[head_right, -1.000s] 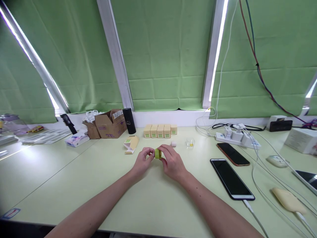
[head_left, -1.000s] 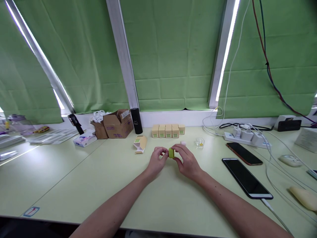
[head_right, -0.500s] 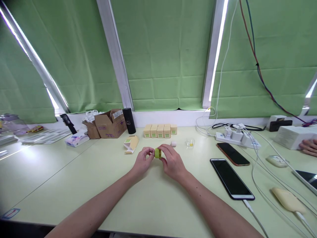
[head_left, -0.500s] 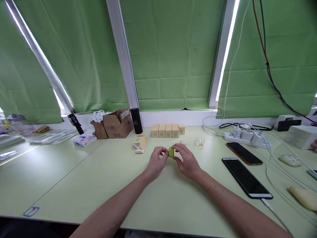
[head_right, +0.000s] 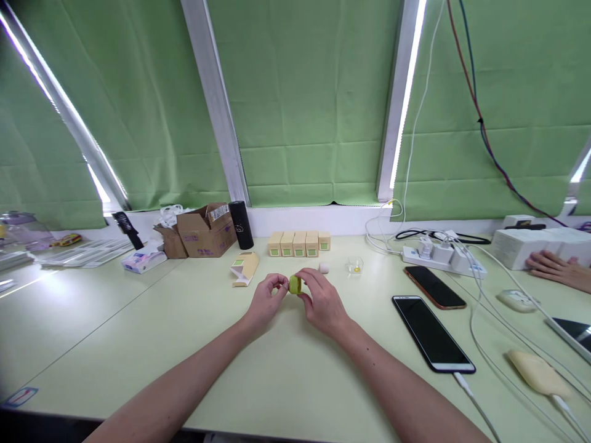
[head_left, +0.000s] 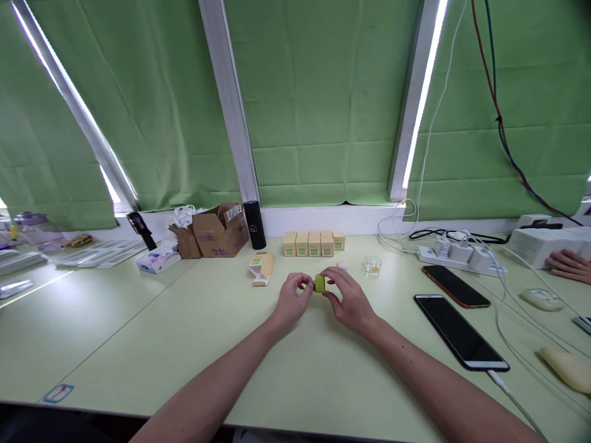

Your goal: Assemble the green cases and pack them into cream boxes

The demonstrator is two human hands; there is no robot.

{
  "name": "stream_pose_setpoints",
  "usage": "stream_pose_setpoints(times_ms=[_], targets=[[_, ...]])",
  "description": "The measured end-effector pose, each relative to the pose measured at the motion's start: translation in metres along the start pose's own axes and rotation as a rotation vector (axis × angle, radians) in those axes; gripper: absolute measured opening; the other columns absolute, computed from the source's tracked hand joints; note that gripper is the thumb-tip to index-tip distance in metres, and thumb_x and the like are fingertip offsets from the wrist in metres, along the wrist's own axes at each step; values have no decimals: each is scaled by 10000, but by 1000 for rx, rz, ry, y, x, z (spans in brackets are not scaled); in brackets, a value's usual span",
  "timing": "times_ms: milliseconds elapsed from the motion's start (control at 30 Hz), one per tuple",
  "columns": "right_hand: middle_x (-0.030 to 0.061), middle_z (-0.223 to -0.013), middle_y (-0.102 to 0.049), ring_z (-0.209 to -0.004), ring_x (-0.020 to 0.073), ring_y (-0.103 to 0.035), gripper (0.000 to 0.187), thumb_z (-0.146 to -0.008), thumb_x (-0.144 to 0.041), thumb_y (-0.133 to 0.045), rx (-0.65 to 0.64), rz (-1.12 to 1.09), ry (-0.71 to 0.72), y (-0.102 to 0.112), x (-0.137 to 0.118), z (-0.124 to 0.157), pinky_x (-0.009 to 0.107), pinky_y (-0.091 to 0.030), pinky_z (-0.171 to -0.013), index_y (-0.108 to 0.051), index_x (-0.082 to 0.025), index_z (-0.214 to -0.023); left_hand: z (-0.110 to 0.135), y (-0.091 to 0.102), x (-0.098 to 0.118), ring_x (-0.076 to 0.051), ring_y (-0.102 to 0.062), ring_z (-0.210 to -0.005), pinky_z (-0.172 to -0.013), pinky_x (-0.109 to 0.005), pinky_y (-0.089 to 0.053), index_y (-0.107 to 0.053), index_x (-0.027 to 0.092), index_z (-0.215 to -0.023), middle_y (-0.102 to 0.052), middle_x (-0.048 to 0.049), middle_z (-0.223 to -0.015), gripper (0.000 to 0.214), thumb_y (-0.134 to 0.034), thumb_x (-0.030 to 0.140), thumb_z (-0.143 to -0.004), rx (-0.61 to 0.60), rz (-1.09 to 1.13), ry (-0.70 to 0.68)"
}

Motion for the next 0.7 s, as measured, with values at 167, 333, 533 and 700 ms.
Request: stream_pose_setpoints(times_ms=[167,333,533,700], targets=[[124,-1281,-630,-1193,293,-620,483,-941,-94,-538,-1,-9,-11,0,0,0,511,-651,-918,-516,-278,-1387,0,1,0,-194,-624,-861,-857,-357,-510,-660,201,-805,-663,-51,-921,132,-620,308,-872,11,2,10],[122,-1287,-627,-1200,288,-613,478,-942,-95,-539,-1,-21,-22,0,1,-1,502,-653,-915,-519,-279,-1383,-1,0,-1,-197,-633,-863,-863,-356,-506,-650,201,-808,-673,-49,-895,158,-621,337,-883,0,18,8],[119,-1284,-622,-1204,285,-610,475,-944,-110,-539,13,-36,-33,1,4,0,488,-664,-893,-523,-278,-1388,-1,0,-1,-202,-658,-865,-860,-353,-512,-618,202,-821,-681,-43,-862,186,-612,373,-896,-12,70,27],[123,-1286,-622,-1203,282,-605,471,-941,-103,-541,7,-31,-42,0,4,0,483,-664,-889,-522,-267,-1382,-1,1,1,-203,-669,-873,-867,-354,-515,-618,200,-819,-688,-43,-863,179,-612,363,-892,-7,84,33]])
Point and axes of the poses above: each hand's wrist, its own z-axis away from the middle knuckle, its own y-axis out of the back of the hand, x = y × z, the point moved 7 cm from there along -z, towards the middle knuckle
